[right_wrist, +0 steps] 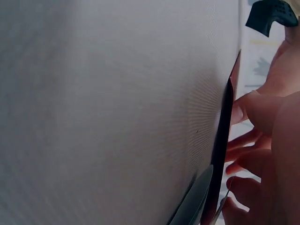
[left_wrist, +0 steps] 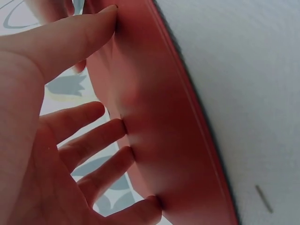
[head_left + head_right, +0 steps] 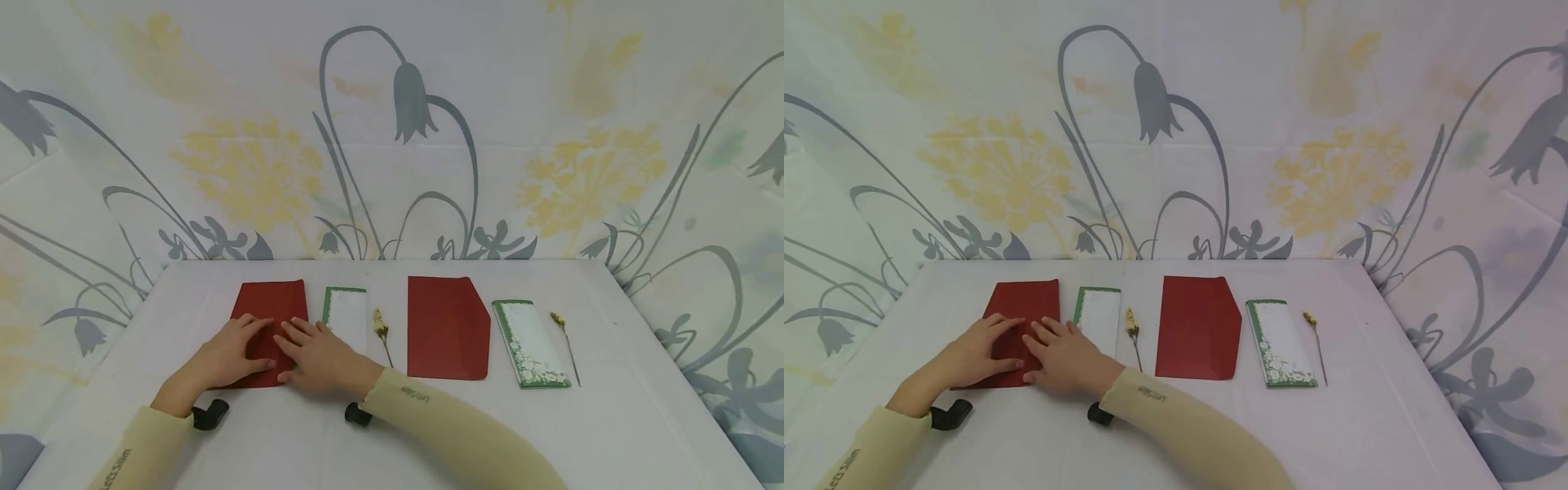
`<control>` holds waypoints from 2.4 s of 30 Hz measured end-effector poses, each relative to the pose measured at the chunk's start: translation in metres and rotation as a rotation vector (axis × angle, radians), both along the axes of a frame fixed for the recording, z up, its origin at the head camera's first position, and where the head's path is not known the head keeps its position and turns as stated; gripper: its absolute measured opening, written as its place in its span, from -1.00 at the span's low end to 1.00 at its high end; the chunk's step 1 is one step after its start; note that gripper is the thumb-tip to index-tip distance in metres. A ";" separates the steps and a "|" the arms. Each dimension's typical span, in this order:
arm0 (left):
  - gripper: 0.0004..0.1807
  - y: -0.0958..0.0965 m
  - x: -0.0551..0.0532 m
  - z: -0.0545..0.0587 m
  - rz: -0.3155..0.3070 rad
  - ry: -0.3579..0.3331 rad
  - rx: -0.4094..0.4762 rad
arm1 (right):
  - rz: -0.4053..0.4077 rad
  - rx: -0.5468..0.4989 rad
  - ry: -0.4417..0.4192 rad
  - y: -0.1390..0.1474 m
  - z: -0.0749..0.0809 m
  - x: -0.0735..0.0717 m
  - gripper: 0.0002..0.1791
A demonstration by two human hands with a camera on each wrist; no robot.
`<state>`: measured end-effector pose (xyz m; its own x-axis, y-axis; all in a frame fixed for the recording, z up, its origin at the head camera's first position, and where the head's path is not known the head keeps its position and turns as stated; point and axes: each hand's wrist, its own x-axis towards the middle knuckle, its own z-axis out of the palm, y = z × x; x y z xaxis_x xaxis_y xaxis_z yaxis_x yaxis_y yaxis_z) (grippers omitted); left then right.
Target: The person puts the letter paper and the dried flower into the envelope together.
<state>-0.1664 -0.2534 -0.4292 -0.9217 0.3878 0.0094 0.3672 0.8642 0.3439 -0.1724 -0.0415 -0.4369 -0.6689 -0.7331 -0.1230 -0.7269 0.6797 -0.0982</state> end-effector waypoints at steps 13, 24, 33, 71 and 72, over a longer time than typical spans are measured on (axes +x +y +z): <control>-0.21 -0.001 0.001 -0.002 0.003 0.003 -0.017 | 0.042 0.162 -0.005 -0.002 -0.004 0.001 -0.26; -0.29 0.000 0.003 -0.003 -0.023 0.035 -0.078 | 0.041 0.187 -0.068 0.000 0.001 -0.003 -0.29; -0.36 -0.001 0.002 -0.001 -0.113 0.057 -0.098 | 0.036 0.203 -0.079 -0.003 0.002 -0.002 -0.27; -0.85 0.005 -0.025 0.006 -0.151 0.193 -0.161 | 0.042 0.195 -0.022 0.000 0.004 -0.002 -0.24; -0.85 0.006 -0.025 0.005 -0.150 0.184 -0.149 | 0.045 0.196 -0.012 -0.001 0.004 -0.002 -0.25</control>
